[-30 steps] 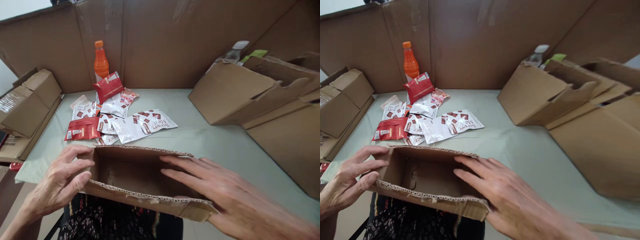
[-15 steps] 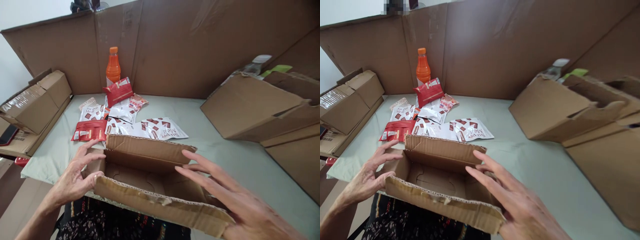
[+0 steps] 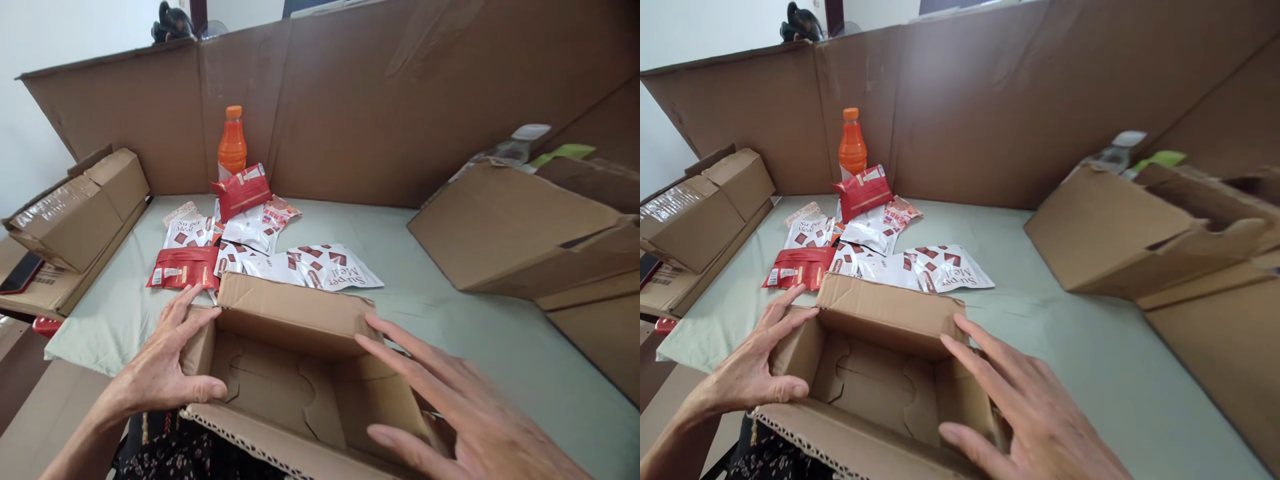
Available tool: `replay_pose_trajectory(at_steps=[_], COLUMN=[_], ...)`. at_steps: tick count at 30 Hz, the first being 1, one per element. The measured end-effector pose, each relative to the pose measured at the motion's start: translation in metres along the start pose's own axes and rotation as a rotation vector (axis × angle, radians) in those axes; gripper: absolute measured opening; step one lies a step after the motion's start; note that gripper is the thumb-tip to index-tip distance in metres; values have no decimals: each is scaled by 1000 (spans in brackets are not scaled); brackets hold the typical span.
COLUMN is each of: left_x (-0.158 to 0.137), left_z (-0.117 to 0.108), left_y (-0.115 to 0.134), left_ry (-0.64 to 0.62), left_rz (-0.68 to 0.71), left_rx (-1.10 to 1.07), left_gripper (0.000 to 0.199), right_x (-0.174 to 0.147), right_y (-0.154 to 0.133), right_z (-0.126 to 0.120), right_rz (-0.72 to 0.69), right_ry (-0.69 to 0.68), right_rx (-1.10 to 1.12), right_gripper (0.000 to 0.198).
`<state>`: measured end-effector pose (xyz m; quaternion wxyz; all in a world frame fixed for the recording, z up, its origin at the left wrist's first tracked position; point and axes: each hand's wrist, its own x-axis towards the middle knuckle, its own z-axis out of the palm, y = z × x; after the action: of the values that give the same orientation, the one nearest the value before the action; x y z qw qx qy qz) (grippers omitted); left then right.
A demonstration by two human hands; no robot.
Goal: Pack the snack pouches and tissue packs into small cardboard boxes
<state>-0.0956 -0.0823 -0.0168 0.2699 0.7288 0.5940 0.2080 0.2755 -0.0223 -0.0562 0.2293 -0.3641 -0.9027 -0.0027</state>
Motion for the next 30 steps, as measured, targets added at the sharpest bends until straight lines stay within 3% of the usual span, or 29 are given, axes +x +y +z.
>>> replay_pose_trajectory(at_steps=[5,9,11,14,16,19,21,26,30], left_x=[-7,-5,3,19,30,42,50,73,88], left_z=[3,-3,-6,-5,0,9,15,23,23], left_y=[0,-5,-13,-32,-45,-62,-69,-82,-89], left_ry=[60,300,467,635,637,596,618,753,797], left_rz=[41,23,-89,-394,-568,-711,-774,-825,-852], left_rx=[-71,-287,-473,-989,-1239,-1362,-1427,-1516,-1542], left_gripper=[86,72,55,32,23,8,8,35,37], right_x=[0,-4,-7,-9,-8,-6,-5,-6,-7], right_y=[0,0,1,1,0,-2,-3,-2,0], right_z=[-1,-1,0,0,0,0,-1,0,1], right_rz=[-16,-8,-2,7,-1,3,28,29,8], right_ry=[0,-30,-41,-59,-73,-63,-51,-47,-43], right_rx=[-12,-12,-13,-13,-5,11,31,54,36], right_gripper=[67,68,68,62,60,59,59,66,64])
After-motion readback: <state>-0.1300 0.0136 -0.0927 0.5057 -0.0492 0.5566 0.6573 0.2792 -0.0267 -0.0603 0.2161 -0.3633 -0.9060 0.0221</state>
